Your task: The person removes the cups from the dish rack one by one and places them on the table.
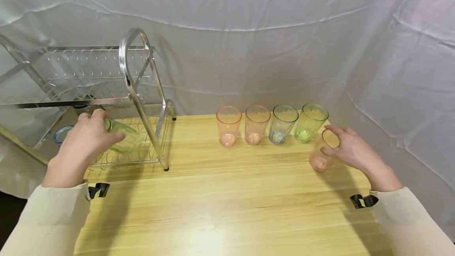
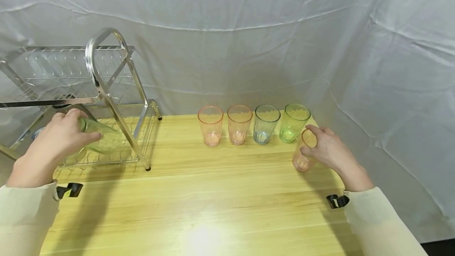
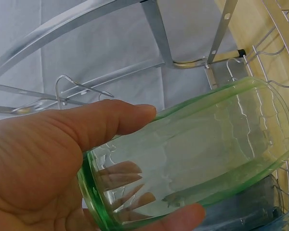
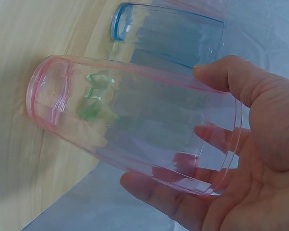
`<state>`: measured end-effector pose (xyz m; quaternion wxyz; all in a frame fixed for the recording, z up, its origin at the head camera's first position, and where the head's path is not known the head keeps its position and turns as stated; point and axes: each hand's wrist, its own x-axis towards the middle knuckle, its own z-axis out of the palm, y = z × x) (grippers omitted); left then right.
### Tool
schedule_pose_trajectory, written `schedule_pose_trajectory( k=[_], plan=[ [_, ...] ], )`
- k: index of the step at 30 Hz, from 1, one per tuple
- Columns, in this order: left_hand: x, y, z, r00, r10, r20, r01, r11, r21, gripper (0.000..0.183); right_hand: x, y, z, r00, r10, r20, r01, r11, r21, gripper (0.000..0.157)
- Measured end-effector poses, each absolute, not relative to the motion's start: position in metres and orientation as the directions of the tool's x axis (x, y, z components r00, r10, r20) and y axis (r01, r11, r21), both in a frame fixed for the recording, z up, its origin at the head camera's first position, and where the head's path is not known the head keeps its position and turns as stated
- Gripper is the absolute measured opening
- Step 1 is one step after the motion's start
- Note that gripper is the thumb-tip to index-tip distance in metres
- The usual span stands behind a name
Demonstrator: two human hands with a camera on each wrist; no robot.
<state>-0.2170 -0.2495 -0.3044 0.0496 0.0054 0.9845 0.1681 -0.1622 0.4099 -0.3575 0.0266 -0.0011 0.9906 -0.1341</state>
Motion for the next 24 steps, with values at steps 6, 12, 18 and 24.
schedule_pose_trajectory(
  k=[6, 12, 18, 24],
  plan=[
    [-0.211, -0.250, -0.303, -0.995, 0.027, -0.091, -0.003, 0.947, 0.320, 0.091, -0.160, 0.409, -0.357, -0.998, -0.005, -0.068, 0.014, 0.962, -0.273, 0.099],
    [-0.201, -0.253, -0.297, -0.993, 0.031, -0.116, -0.005, 0.953, 0.302, 0.098, -0.155, 0.402, -0.356, -1.000, 0.020, 0.022, 0.013, 0.956, -0.292, 0.110],
    [-0.186, -0.248, -0.286, -0.987, 0.034, -0.155, -0.012, 0.959, 0.285, 0.097, -0.151, 0.390, -0.356, -0.981, 0.016, 0.194, -0.044, 0.952, -0.304, 0.092],
    [-0.174, -0.242, -0.280, -0.981, 0.077, -0.180, 0.030, 0.968, 0.250, 0.094, -0.147, 0.380, -0.354, -0.967, 0.021, 0.254, -0.061, 0.949, -0.310, 0.084]
  ],
)
